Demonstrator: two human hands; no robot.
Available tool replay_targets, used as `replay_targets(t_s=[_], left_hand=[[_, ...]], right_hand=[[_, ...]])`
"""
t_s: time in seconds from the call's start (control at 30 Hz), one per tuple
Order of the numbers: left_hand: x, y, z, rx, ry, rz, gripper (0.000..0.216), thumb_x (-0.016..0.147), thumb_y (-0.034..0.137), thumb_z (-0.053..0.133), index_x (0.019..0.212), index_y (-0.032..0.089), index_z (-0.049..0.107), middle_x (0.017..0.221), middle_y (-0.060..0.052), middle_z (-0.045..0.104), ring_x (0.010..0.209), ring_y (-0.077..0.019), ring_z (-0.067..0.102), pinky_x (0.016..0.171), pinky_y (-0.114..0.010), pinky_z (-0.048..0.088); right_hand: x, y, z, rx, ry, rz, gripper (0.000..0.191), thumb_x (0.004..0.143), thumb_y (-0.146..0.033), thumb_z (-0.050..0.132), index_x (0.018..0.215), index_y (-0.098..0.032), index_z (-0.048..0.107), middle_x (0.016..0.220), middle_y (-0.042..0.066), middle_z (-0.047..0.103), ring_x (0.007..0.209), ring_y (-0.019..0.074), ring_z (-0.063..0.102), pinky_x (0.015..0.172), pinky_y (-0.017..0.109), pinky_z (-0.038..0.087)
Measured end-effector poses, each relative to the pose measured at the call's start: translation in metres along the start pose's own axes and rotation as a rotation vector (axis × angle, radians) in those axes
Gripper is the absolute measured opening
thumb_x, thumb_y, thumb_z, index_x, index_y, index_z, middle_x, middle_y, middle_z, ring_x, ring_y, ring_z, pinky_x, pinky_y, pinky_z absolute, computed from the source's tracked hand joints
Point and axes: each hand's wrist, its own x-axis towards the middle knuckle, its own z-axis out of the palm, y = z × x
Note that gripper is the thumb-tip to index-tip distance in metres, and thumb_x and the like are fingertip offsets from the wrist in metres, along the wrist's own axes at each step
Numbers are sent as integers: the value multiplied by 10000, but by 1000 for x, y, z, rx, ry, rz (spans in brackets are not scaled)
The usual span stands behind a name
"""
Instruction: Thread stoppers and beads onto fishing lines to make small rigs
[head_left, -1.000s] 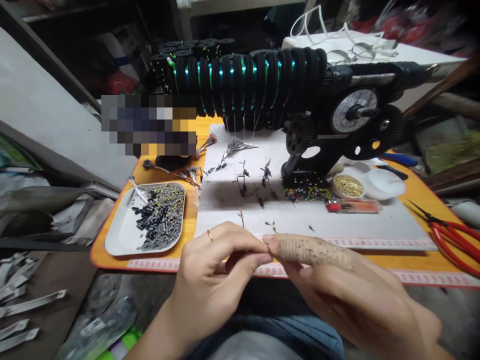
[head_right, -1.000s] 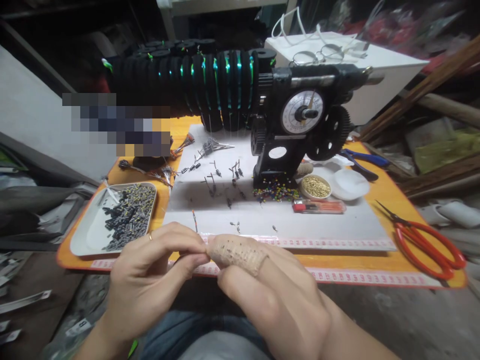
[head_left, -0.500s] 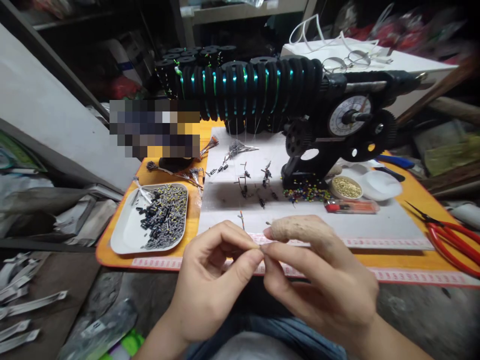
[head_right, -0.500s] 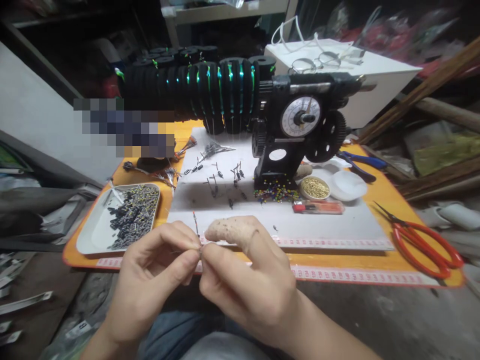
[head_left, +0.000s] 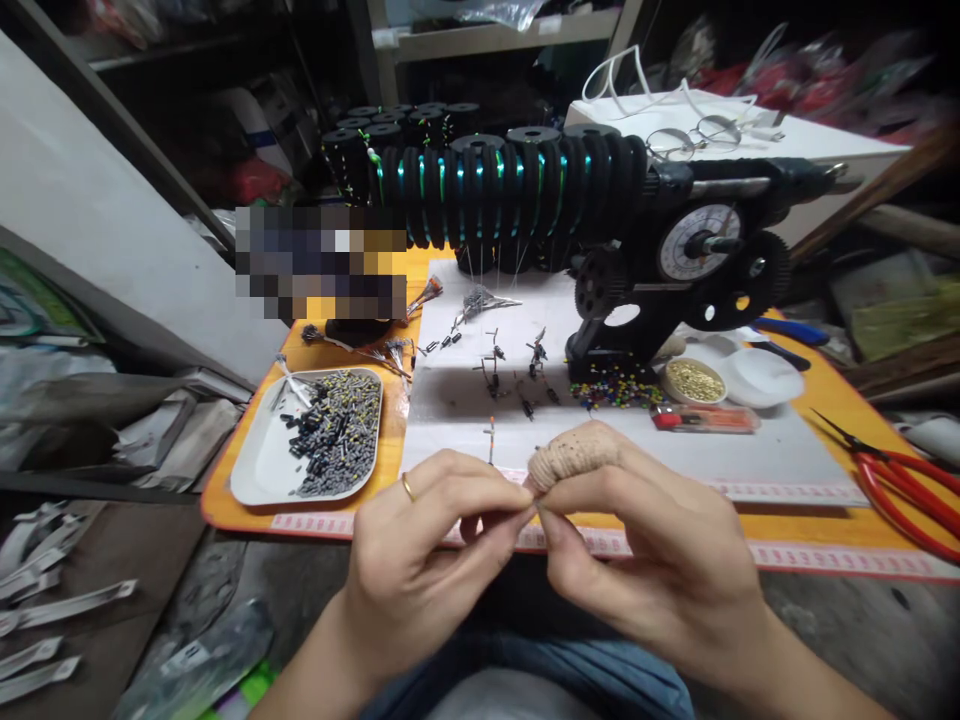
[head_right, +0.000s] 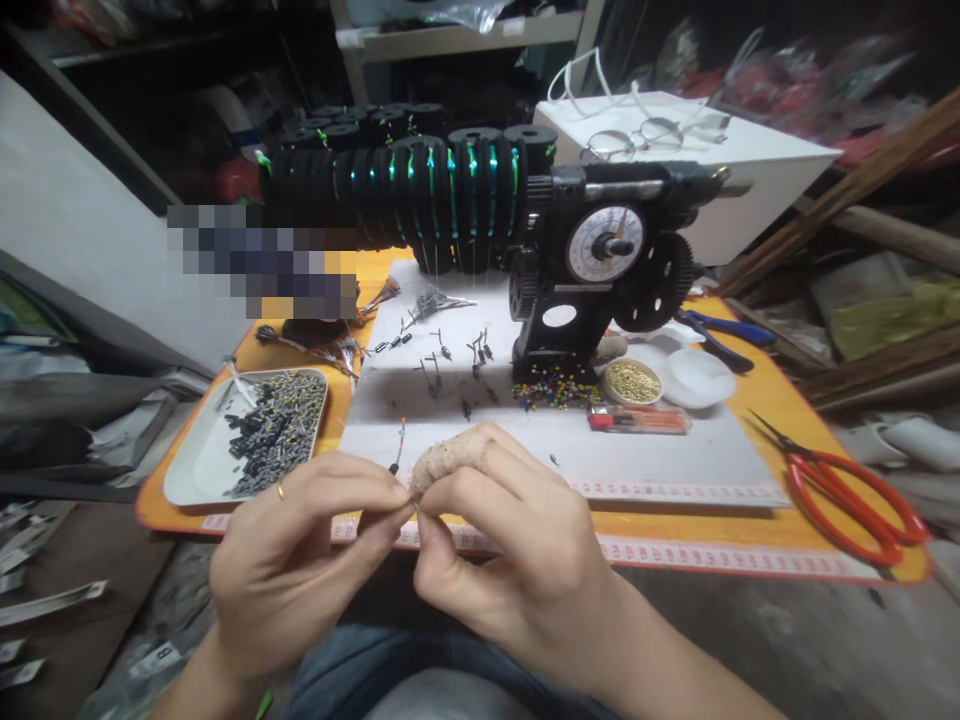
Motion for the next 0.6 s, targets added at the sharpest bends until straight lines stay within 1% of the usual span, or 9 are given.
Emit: replay_targets(t_s=[0.1, 0.17, 0.2, 0.23, 0.3, 0.37, 0.43, 0.53, 0.6], left_hand=[[5, 0, -6, 95, -58, 111, 244, 799, 21, 673, 993, 167, 655, 862, -57, 709, 735, -118, 675, 625, -178, 547], [8, 2, -7, 104, -79, 112, 198, 793, 35, 682, 945, 158, 650, 817, -47, 693, 699, -106, 659, 608, -164, 535], [8, 2, -6, 96, -73, 83, 183, 784, 34, 685, 912, 157, 643, 786, -36, 676, 678, -103, 642, 599, -165, 526], [9, 3, -5, 71, -60, 31, 172, 775, 31, 683, 875, 162, 633, 756, -24, 653, 664, -102, 624, 594, -171, 516], [8, 4, 0, -49, -15, -162, 171, 771, 22, 658, 811, 180, 604, 735, -3, 609, 659, -100, 590, 579, -176, 492], [6, 3, 4, -268, 19, -393, 164, 790, 39, 634, 768, 192, 582, 735, 15, 577, 652, -88, 561, 568, -166, 471], [4, 2, 7, -515, 17, -570, 139, 826, 87, 630, 748, 190, 579, 712, 34, 553, 586, -55, 509, 531, -137, 436], [1, -3, 8, -800, -5, -699, 122, 864, 203, 653, 762, 178, 591, 639, 56, 519, 481, -14, 411, 465, -106, 362], [-2, -7, 9, -902, -7, -740, 141, 864, 258, 670, 781, 173, 594, 615, 58, 521, 461, -6, 395, 454, -102, 339]], right_hand=[[1, 1, -4, 75, -84, 77, 162, 803, -26, 612, 848, -176, 571, 815, 13, 594, 780, 133, 570, 658, 274, 485], [1, 1, -6, 77, -120, 74, 152, 818, -34, 611, 868, -173, 574, 833, 17, 593, 797, 134, 570, 676, 273, 484], [1, 1, -6, 60, -123, 52, 154, 827, -35, 610, 891, -170, 576, 850, 23, 597, 812, 136, 572, 691, 272, 487], [0, 1, -5, 31, -125, 21, 161, 836, -34, 607, 924, -165, 579, 880, 33, 603, 836, 139, 575, 713, 270, 492], [-1, 1, -3, -45, -114, -41, 187, 854, -31, 599, 990, -157, 576, 960, 58, 609, 890, 143, 583, 763, 261, 499], [-2, 1, 0, -111, -91, -74, 204, 871, -38, 590, 1037, -155, 571, 1029, 72, 601, 937, 138, 587, 817, 240, 497], [-2, 1, 3, -140, -64, -77, 213, 883, -44, 582, 1061, -160, 572, 1066, 69, 590, 970, 124, 592, 862, 206, 487], [-2, 1, 7, -138, -9, -85, 245, 878, -32, 588, 1088, -157, 576, 1071, 62, 590, 995, 112, 597, 900, 174, 481], [-2, 0, 9, -158, 47, -107, 265, 861, -23, 609, 1095, -147, 584, 1067, 65, 595, 1000, 111, 601, 914, 167, 484]])
